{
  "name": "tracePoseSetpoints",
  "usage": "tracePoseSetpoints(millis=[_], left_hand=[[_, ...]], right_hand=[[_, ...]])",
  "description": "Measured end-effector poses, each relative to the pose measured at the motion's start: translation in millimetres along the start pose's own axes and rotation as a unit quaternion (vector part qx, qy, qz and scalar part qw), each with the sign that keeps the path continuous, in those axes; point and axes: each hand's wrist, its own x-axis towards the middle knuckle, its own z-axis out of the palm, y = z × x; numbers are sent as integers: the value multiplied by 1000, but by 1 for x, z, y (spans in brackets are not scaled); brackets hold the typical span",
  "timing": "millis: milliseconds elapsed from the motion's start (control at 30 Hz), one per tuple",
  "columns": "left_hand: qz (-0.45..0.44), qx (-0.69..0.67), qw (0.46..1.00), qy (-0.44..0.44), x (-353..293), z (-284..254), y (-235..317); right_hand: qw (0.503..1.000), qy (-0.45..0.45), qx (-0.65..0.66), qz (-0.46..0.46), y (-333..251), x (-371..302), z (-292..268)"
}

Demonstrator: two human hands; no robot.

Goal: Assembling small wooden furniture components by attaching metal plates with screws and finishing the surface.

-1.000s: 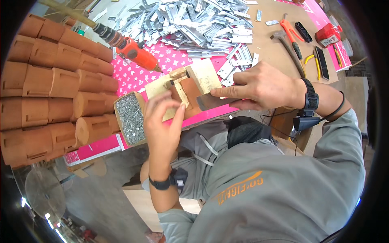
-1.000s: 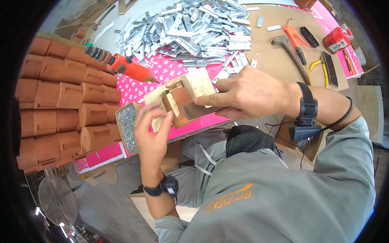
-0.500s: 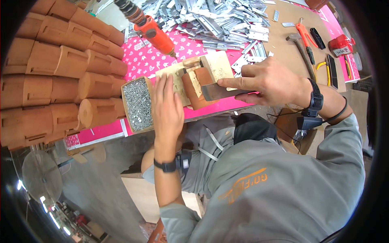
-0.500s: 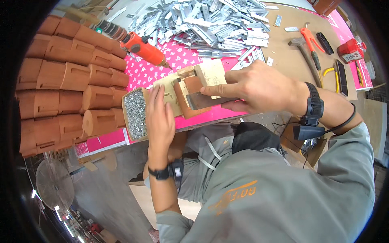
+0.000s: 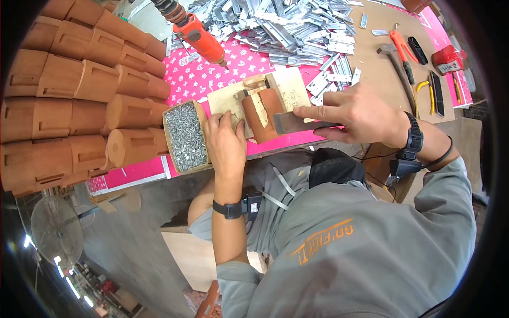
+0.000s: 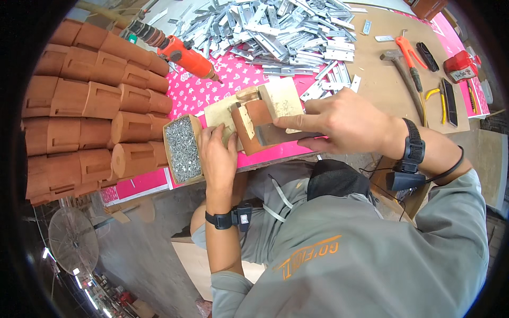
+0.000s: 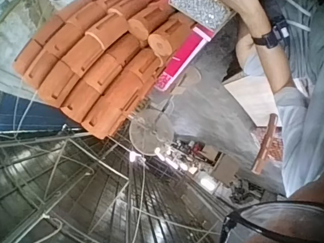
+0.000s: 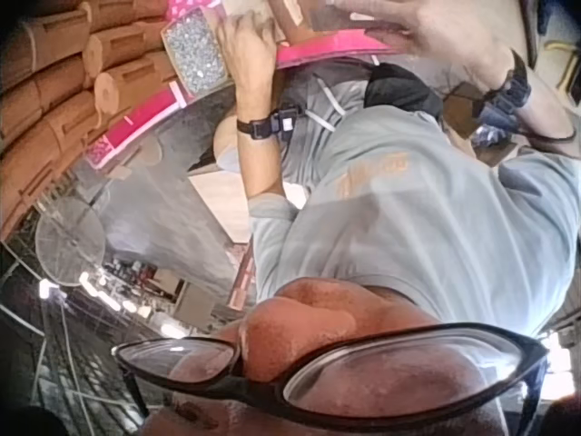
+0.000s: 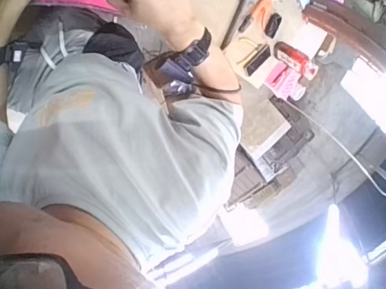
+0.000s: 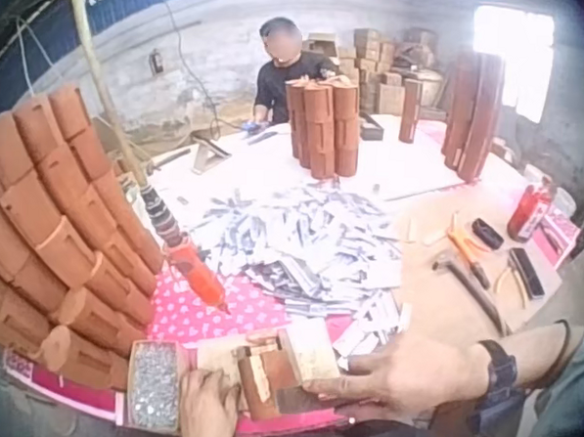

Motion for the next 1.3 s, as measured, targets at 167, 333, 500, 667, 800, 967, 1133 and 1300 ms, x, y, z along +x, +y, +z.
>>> tracePoseSetpoints(millis=[167,333,500,667,800,967,1133,1300], left_hand=[[-27,13,999,23,-10,0,0],[-63,13,997,31,-14,-3,6],[-69,22,997,37,-18,-4,7],[-9,-57,998,-18,-36,-8,9],[-1,-80,997,18,-34,-5,12],[-13,-48,998,47,-27,9,3],[-9,-58,997,42,-31,11,1],[49,-66,996,35,-49,6,-2]], right_hand=[[1000,24,18,-7,1,-3,7],[1000,4,10,7,-2,-9,7],[1000,0,7,10,-3,-8,8],[1000,-16,2,7,-2,-10,11],[1000,6,11,-1,0,-10,17],[1000,-13,15,-1,-6,-6,12],[999,-19,21,19,-7,-8,8],[999,-14,21,25,-4,-10,10]])
